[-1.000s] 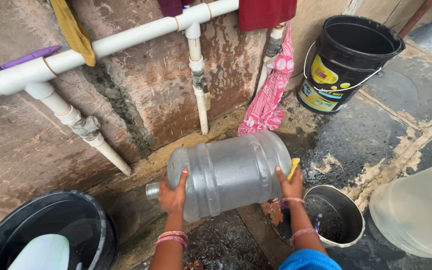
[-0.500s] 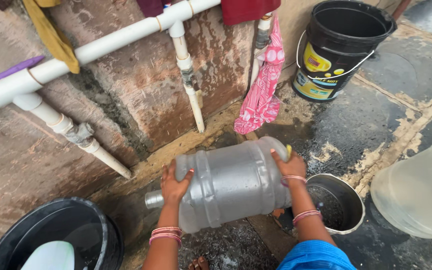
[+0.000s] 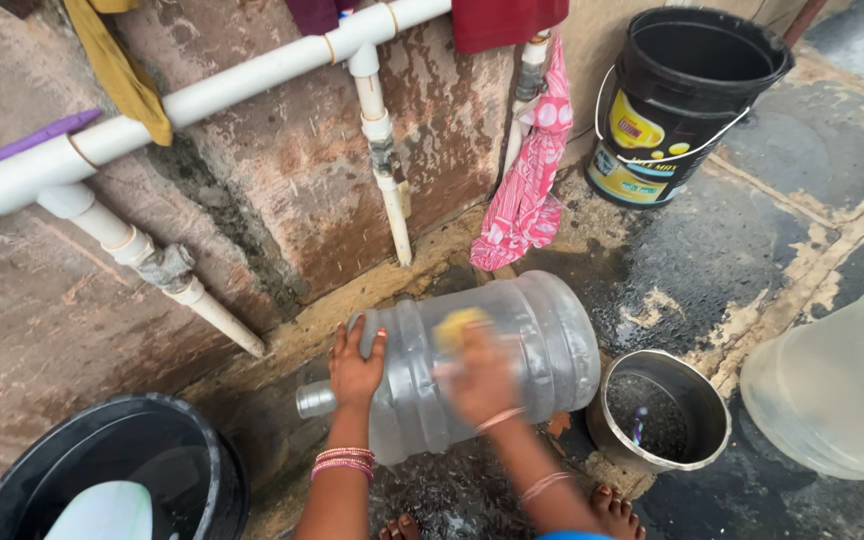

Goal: The person cleans a large plastic water jug using a yellow sponge, then shakes the jug to rinse it.

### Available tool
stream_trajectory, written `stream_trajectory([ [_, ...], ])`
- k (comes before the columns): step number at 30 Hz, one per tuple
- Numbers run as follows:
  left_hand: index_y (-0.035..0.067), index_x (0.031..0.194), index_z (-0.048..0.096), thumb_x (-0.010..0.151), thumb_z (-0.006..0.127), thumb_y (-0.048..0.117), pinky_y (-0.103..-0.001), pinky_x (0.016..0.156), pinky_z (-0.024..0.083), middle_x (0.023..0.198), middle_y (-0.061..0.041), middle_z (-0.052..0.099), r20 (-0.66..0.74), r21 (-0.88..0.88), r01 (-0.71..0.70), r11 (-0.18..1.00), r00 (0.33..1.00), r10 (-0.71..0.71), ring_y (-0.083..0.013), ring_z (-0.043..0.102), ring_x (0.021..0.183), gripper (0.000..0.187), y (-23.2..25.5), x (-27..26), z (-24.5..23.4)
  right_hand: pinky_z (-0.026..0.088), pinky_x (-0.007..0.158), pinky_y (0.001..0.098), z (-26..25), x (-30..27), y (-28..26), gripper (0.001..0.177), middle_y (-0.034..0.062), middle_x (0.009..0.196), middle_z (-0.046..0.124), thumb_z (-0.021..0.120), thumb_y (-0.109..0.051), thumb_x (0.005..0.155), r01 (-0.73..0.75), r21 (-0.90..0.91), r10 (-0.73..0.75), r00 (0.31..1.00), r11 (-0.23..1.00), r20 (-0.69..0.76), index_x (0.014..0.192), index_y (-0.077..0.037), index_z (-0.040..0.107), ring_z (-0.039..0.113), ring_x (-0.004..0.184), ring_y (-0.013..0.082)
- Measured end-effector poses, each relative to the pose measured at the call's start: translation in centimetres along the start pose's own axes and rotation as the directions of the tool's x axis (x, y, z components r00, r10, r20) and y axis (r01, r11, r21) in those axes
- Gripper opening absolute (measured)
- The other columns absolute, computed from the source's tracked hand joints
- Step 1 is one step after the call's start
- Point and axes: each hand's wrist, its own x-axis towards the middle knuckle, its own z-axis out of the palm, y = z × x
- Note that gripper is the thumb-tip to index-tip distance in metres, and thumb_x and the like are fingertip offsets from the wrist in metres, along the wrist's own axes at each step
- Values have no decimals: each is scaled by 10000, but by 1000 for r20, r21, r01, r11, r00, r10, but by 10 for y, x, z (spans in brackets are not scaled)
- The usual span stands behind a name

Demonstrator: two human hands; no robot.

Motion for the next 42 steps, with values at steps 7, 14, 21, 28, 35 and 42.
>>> stream_trajectory([
  [7,440,1479,479,854,614,625,-513,1174,334,1655,-44,313,-10,-9,-10,1000,1000,10,-435,348,1457,666,-1,10,8,106,1198,625,-45,-8,93,812,208,1649,356,579,-535,924,-127,-388,84,988,913,-126,1552,-68,366,290,1515,430],
  [14,442,1471,490,849,618,588,-508,1165,346,1663,-38,308,-5,-35,46,998,999,-46,-431,333,1465,651,3,10,3,147,1211,598,34,-36,-44,1117,355,1577,280,475,-771,872,243,-27,-242,970,970,23,1531,105,257,232,1494,477],
  [21,332,1443,576,854,726,568,-467,1171,362,1573,-116,421,-134,-127,-152,980,982,134,-356,441,1426,652,-12,30,12,218,1160,575,6,-25,39,1062,197,1570,377,593,-701,697,-342,-124,357,925,931,128,1506,-44,391,340,1402,406],
  [28,166,1432,564,909,644,554,-454,1166,364,1555,-144,483,-255,-624,126,772,900,-353,-334,472,1407,656,-36,12,14,237,1209,549,-9,4,227,1044,377,1560,311,588,-719,960,-313,25,310,926,950,-215,1523,116,311,302,1473,516],
  [35,118,1570,317,855,684,608,-481,1189,302,1604,-193,365,-170,-363,130,923,964,-203,-381,371,1459,941,-17,-3,27,406,1092,500,-30,45,218,1004,341,1373,570,415,-788,903,-675,56,674,738,736,35,1558,-28,366,530,1300,476],
  [42,324,1629,188,806,673,699,-587,1197,284,1676,-159,215,179,-89,421,903,898,-401,-458,271,1502,1027,31,4,-13,260,1153,636,-40,72,199,670,241,1497,477,285,-635,1021,-669,-280,713,696,688,88,1558,-249,393,379,1415,459],
])
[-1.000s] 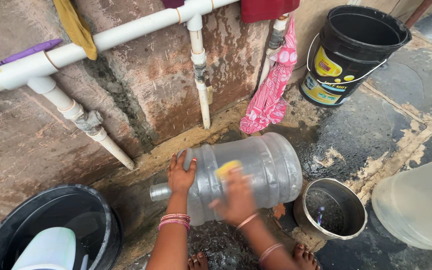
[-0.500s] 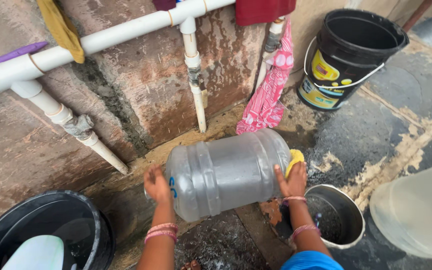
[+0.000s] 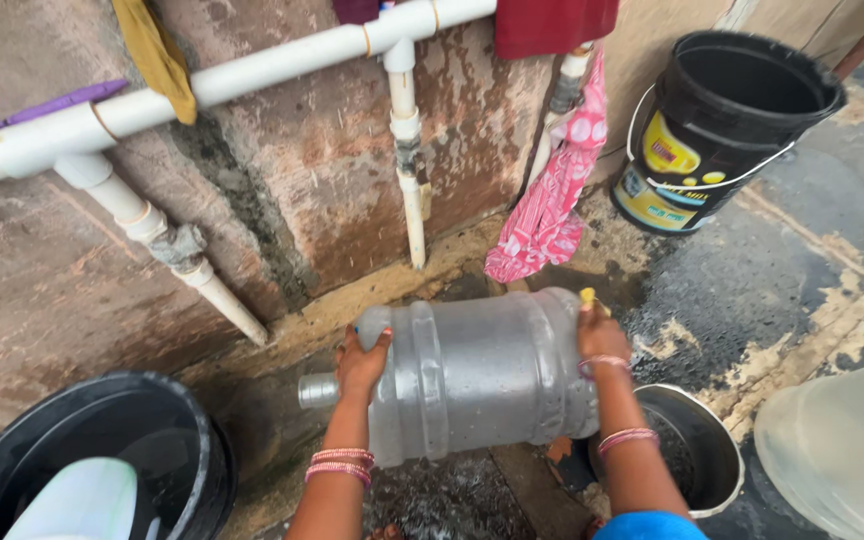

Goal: The person cleans a large plastic water jug using a yellow sponge, then shakes the jug to rinse it.

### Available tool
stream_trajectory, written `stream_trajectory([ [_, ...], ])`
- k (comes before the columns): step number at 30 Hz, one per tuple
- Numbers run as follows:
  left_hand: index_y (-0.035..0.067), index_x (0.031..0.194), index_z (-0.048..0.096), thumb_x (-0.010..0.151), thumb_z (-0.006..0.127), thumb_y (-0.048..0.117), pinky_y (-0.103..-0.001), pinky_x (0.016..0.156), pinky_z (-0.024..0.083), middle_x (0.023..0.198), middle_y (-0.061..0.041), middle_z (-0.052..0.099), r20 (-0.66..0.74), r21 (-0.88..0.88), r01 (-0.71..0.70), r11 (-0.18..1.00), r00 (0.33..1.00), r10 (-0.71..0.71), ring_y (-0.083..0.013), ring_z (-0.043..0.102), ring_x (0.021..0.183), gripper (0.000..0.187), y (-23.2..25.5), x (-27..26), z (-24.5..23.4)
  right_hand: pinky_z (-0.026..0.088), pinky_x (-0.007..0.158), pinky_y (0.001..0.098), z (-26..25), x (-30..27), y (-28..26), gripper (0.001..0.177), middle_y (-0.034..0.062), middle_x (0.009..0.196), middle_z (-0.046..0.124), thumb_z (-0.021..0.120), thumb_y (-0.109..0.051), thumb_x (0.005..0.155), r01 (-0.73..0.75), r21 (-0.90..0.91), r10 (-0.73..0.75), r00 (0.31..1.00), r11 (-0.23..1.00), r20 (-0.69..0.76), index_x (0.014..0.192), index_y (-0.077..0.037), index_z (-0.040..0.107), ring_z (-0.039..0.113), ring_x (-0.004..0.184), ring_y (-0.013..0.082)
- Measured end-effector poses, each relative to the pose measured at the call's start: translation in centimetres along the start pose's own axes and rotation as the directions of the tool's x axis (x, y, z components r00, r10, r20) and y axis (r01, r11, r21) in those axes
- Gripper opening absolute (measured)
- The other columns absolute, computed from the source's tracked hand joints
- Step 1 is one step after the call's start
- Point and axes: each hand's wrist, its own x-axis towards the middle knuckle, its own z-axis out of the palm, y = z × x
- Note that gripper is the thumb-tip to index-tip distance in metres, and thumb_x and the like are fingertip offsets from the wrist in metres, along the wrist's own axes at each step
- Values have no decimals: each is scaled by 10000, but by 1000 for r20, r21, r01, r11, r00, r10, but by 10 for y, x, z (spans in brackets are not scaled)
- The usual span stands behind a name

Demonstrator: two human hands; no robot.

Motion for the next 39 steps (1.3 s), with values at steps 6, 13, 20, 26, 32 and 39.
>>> stream_trajectory([
  [6,409,1612,198,831,639,678,-676,1174,243,1701,-93,182,3,16,19,1000,1000,-19,-447,248,1513,936,7,-7,2,240,1186,710,61,-98,-90,557,217,1626,381,428,-299,1087,717,88,-568,614,691,-548,1555,-1,379,341,1487,400],
  [13,439,1604,223,842,631,675,-693,1180,209,1702,-88,178,-1,-11,2,1000,1000,-2,-449,236,1517,896,5,-3,5,-11,1107,751,54,-190,-143,682,163,1583,366,488,-384,990,895,21,-895,443,445,49,1550,-29,331,291,1455,349],
  [20,503,1577,247,853,592,673,-684,1160,277,1717,12,161,20,36,-23,999,1000,22,-428,271,1514,820,4,4,8,25,1228,619,-9,-101,-33,702,154,1616,319,277,-534,1019,386,-226,-422,896,894,-137,1554,-82,324,230,1529,330],
  [26,520,1576,216,874,566,676,-725,1134,280,1724,48,124,47,59,-15,998,999,12,-456,262,1509,800,7,7,11,124,1250,549,40,-130,-59,835,242,1632,303,250,-612,1023,501,-31,-473,792,865,-386,1602,-10,265,264,1505,401],
  [32,519,1577,215,882,555,676,-750,1116,281,1726,39,113,55,67,-24,997,998,20,-490,233,1508,789,2,17,11,38,1177,622,64,-234,-125,877,277,1600,311,553,-543,979,869,79,-871,491,488,-12,1556,37,238,222,1507,427],
  [39,358,1512,424,892,609,562,-575,1157,377,1626,-43,348,-202,-258,-501,826,864,461,-365,381,1479,679,-21,44,28,332,1150,563,13,-142,-40,834,237,1447,506,614,-474,812,504,-9,-492,839,864,-233,1476,7,460,442,1357,407],
])
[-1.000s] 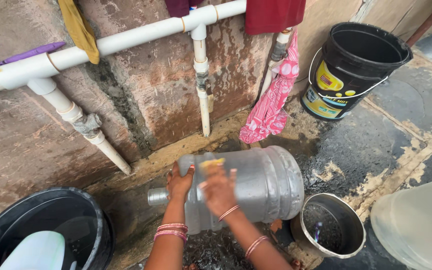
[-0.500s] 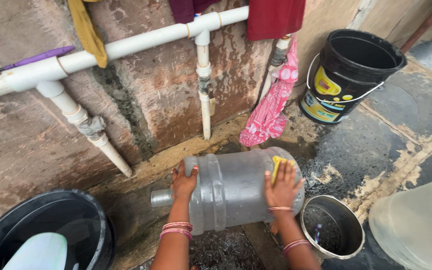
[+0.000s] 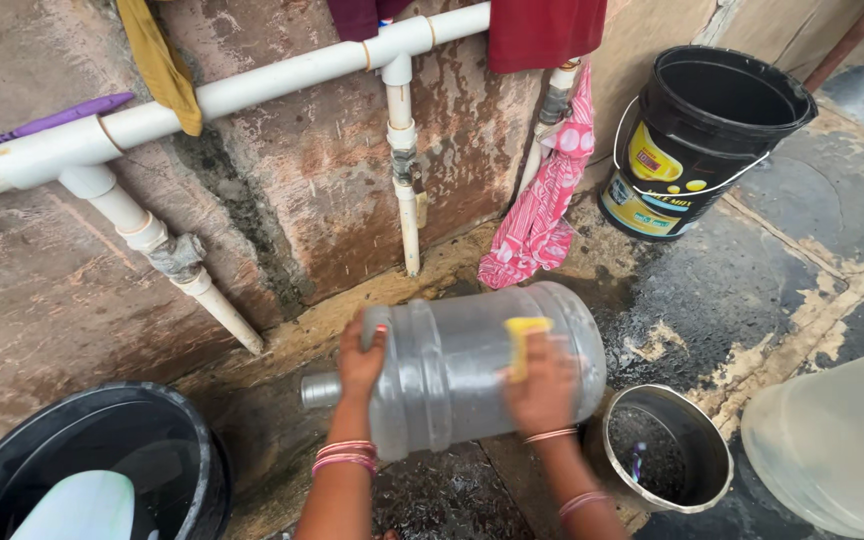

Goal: The person cleans a large plastic water jug using a yellow sponge, then shakes the jug to rinse it.

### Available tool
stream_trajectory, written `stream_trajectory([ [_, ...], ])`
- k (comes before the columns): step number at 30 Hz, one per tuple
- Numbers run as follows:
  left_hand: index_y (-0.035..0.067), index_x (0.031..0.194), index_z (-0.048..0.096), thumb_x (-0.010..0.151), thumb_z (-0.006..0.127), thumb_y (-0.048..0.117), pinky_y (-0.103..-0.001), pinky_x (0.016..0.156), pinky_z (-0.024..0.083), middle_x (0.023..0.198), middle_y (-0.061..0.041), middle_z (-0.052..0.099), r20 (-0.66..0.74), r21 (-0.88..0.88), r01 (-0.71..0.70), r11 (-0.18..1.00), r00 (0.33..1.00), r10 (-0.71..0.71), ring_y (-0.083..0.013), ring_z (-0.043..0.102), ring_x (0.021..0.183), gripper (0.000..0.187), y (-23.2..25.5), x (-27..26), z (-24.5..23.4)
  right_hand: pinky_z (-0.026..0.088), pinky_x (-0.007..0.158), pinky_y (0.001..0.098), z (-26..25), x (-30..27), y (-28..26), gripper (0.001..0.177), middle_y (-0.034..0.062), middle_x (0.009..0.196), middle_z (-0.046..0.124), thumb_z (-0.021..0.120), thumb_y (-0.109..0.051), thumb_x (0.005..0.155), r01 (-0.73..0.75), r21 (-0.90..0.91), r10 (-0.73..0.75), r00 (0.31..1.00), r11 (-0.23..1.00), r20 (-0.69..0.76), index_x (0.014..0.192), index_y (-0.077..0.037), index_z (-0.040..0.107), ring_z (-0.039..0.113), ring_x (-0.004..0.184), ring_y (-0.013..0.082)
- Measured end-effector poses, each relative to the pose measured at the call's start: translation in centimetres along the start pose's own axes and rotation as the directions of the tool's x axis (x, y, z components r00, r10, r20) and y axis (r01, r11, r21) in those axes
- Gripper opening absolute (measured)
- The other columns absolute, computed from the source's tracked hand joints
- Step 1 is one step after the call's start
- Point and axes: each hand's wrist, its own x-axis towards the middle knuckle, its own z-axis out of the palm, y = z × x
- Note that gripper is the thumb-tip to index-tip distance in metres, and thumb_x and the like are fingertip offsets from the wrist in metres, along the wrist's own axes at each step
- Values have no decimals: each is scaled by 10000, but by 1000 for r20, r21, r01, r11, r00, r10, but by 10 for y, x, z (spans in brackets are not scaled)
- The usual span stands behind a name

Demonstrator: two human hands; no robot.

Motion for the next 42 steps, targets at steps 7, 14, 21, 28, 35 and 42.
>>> stream_trajectory([
  [7,213,1539,497,952,586,569,-488,1217,374,1617,-113,495,-90,-267,311,912,934,-344,-309,488,1465,692,-9,-45,-21,406,1122,508,41,38,127,852,301,1402,533,445,-651,989,-466,469,535,845,750,-16,1396,97,466,561,1290,437],
  [14,173,1626,192,785,706,582,-484,1224,268,1704,-134,169,161,-83,298,951,946,-283,-340,223,1560,1067,-4,-13,-20,347,1124,520,37,71,154,868,328,1361,563,251,-698,1009,-625,246,608,780,741,150,1534,-28,423,493,1306,507],
  [21,204,1647,85,747,738,637,-486,1238,244,1673,-258,140,143,433,296,852,910,-389,-415,232,1539,1192,-2,13,-12,337,1079,534,12,93,143,699,264,1448,491,502,-549,917,-492,151,473,869,858,143,1366,-18,579,471,1320,446],
  [28,188,1645,35,787,718,630,-514,1241,188,1661,-309,109,172,425,264,866,915,-364,-442,226,1527,1182,-19,17,-8,469,988,473,-34,81,57,307,220,1179,598,679,-212,875,-163,27,164,945,986,-282,1081,9,736,569,1119,415],
  [35,201,1647,8,800,694,641,-504,1256,165,1666,-306,80,190,429,286,857,899,-395,-431,191,1543,1175,-10,16,-8,275,1189,551,30,12,-79,603,320,1440,497,504,-200,890,278,62,-268,954,958,-136,1402,118,484,390,1427,438],
  [42,229,1645,4,820,687,626,-497,1258,179,1678,-283,55,220,400,327,856,873,-436,-449,166,1547,1143,4,11,-17,353,1247,424,11,28,-88,434,131,1480,541,516,-305,934,317,177,-357,886,932,294,1326,-123,551,479,1440,290],
])
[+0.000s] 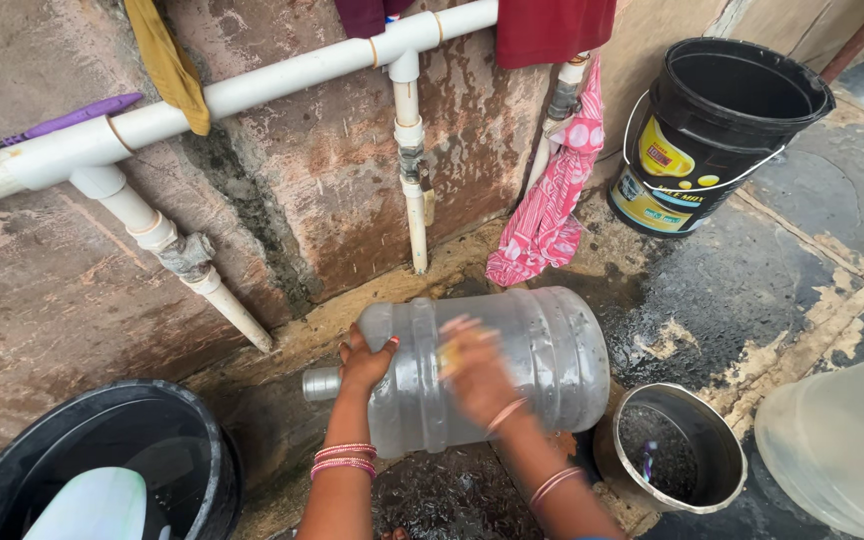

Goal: The person cleans a large plastic water jug using a yellow sponge, then shakes the jug to rinse it.

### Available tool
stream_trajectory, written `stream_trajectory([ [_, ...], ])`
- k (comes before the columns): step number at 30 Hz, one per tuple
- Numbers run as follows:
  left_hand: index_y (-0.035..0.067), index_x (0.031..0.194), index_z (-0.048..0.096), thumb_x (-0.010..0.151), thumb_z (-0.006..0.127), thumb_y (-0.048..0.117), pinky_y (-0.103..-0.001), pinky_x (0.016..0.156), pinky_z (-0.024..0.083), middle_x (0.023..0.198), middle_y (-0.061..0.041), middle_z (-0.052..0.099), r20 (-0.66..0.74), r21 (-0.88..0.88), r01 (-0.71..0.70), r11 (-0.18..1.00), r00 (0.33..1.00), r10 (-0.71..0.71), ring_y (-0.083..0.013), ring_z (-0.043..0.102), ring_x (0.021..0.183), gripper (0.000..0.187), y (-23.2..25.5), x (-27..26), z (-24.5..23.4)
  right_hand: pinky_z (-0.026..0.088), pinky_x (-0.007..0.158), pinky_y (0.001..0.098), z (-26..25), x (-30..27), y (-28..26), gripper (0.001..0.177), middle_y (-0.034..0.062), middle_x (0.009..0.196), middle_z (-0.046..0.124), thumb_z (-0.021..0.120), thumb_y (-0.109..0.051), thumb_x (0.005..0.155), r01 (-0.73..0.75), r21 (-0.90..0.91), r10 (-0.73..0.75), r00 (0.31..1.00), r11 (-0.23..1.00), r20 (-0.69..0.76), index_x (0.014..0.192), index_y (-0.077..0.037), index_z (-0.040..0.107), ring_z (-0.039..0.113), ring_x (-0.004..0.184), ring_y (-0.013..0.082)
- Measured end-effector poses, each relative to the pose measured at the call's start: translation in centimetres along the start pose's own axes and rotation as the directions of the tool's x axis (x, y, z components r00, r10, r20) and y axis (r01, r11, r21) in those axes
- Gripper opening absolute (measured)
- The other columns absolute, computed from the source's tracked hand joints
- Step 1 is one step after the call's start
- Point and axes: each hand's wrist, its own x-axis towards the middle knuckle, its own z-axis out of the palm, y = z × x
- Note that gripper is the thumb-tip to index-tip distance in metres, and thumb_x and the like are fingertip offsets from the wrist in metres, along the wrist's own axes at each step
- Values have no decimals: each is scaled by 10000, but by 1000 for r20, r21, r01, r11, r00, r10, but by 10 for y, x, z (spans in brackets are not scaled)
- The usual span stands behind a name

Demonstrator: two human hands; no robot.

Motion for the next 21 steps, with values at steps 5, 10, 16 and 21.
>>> stream_trajectory([
  [5,229,1647,-23,843,675,613,-502,1252,196,1682,-287,26,20,1,22,1000,1000,-22,-484,156,1539,1132,8,-8,-3,117,1196,597,-36,-16,127,685,271,1592,278,458,-382,1050,-335,-291,210,898,896,-386,1566,-21,188,235,1455,412],
  [10,213,1643,-44,855,674,606,-502,1258,178,1681,-287,3,25,19,16,1000,1000,-16,-477,144,1543,1136,1,-3,0,67,1208,520,26,-4,61,830,254,1616,158,397,-442,948,-340,-73,274,852,938,-445,1576,12,99,136,1504,369],
  [16,224,1645,-26,836,676,620,-485,1260,199,1681,-283,36,23,14,22,1000,999,-22,-449,142,1558,1142,-5,0,-1,143,1162,593,30,26,-33,540,220,1546,363,513,-179,970,178,17,-175,977,984,-120,1485,-37,426,286,1463,375],
  [21,218,1645,-26,825,687,632,-485,1252,200,1671,-311,19,13,2,-9,1000,1000,9,-453,155,1549,1162,-2,6,1,592,775,422,-32,20,68,495,95,1258,703,532,-67,935,-261,-88,249,960,961,-129,1404,-218,583,729,963,284],
])
